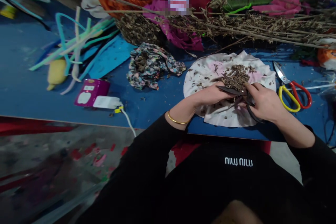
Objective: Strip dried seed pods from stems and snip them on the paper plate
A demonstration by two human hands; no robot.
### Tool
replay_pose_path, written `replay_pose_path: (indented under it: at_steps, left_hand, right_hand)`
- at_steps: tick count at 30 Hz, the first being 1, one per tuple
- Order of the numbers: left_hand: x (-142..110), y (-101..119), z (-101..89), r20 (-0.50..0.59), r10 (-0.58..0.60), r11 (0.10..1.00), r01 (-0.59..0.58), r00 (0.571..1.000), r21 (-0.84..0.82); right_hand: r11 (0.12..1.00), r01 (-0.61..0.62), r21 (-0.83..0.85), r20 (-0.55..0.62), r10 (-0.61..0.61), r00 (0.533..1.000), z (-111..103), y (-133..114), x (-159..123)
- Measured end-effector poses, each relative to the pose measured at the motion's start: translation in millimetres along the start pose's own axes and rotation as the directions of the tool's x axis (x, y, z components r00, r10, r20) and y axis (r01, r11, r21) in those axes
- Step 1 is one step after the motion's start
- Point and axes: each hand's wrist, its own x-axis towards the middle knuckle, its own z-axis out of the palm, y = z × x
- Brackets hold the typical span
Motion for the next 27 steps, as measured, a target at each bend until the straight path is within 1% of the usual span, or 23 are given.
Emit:
replay_pose_path:
  at_steps: [4, 15, 19, 23, 27]
  left_hand:
    - [1.2, 0.9, 0.4, -0.002, -0.02, 1.0, 0.02, 1.0, 0.0]
    - [-0.9, 5.8, -4.7, 0.038, 0.048, 0.999, -0.048, 0.998, -0.016]
    - [-1.2, 7.0, -5.0, 0.044, 0.0, 1.0, -0.002, 0.999, 0.025]
    - [-0.2, 5.2, -3.1, 0.031, 0.009, 0.998, -0.01, 0.999, 0.058]
    - [-1.3, 5.2, -2.0, 0.052, -0.031, 0.999, 0.029, 0.998, 0.042]
  right_hand:
    - [1.0, -0.022, -0.003, 0.038, 0.022, 0.999, 1.9, 0.0, 0.5]
    - [0.999, -0.03, -0.014, 0.069, 0.031, 0.997, -0.3, 5.8, -1.4]
    - [1.0, -0.008, 0.0, 0.068, 0.008, 0.998, -2.2, 3.9, -0.3]
    - [1.0, -0.012, -0.007, 0.038, 0.013, 0.999, -2.1, -0.2, 0.8]
    - [1.0, -0.017, -0.009, 0.071, 0.017, 0.997, -1.1, 1.5, 1.2]
